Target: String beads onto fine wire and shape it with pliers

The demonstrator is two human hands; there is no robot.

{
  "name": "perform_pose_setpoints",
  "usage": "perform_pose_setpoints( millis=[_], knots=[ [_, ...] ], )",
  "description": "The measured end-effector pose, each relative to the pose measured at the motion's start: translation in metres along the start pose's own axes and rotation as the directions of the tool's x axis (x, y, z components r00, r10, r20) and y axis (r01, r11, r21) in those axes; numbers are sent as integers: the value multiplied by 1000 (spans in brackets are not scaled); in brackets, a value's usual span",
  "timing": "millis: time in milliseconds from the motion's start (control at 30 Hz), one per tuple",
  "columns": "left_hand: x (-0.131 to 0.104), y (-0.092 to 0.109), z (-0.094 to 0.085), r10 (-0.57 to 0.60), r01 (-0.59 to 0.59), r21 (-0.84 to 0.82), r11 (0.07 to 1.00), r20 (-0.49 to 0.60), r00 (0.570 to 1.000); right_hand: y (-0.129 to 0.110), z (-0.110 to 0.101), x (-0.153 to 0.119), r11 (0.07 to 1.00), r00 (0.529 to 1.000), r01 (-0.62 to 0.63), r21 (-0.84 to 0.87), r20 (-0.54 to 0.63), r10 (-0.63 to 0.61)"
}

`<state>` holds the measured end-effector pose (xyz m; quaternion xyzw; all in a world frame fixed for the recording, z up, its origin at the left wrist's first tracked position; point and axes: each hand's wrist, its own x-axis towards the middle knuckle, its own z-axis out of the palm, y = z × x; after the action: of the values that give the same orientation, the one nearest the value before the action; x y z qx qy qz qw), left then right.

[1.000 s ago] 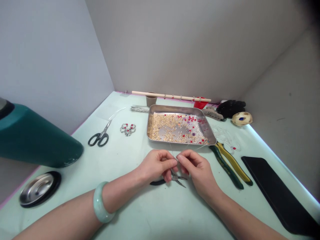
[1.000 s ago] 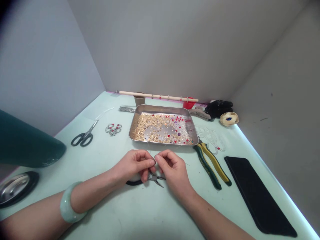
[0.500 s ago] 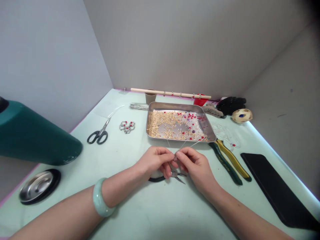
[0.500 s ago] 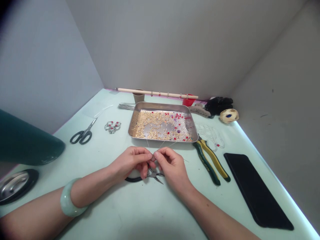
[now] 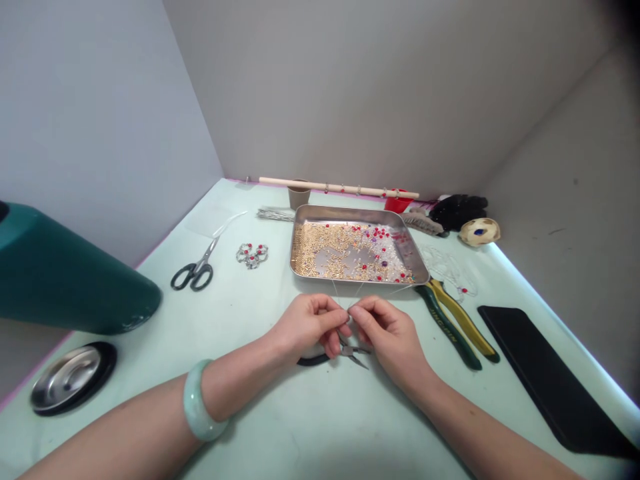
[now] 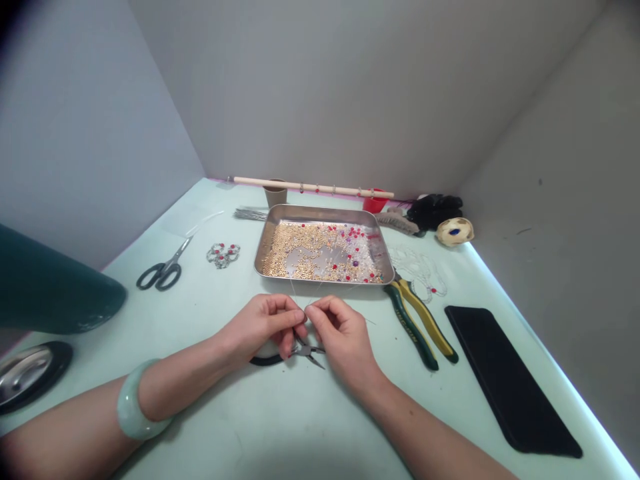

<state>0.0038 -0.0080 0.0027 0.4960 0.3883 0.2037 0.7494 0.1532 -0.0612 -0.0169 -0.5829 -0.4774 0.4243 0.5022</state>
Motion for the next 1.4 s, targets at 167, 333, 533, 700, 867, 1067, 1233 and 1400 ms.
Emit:
perform_pose_setpoints(
  millis=[167, 333, 533, 700, 867, 1067, 1233, 1400],
  knots=[
    [1, -2, 0, 23, -24, -33, 999, -20, 1000, -1, 0, -1, 997, 999, 36, -67, -17, -37],
    [3, -4, 1, 39, -42, -75, 996, -48, 998, -3, -2, 3, 986, 996, 91, -137, 9, -90],
    [4, -7, -1, 134, -155, -116, 981, -170, 976, -11, -26, 15, 746, 864, 464, -478, 58, -500],
    [2, -7, 0, 166, -187, -68, 980, -237, 957, -28, -45, 37, 543, 869, 388, -745, 99, -484],
    [-2, -3, 2, 163, -186, -71, 980, -245, 956, -41, -40, 73, 474, 913, 384, -793, 249, -324],
    [-1, -2, -1, 192, -211, -32, 977, -296, 936, -51, -37, 113, 376, 959, 269, -887, 208, -194],
    [0, -4, -1, 197, -220, -50, 974, -288, 937, -47, -36, 125, 350, 975, 211, -913, 222, -8],
    [-1, -3, 0, 181, -201, -43, 979, -284, 942, -28, -28, 125, 402, 976, 149, -903, 199, 85]
  ],
)
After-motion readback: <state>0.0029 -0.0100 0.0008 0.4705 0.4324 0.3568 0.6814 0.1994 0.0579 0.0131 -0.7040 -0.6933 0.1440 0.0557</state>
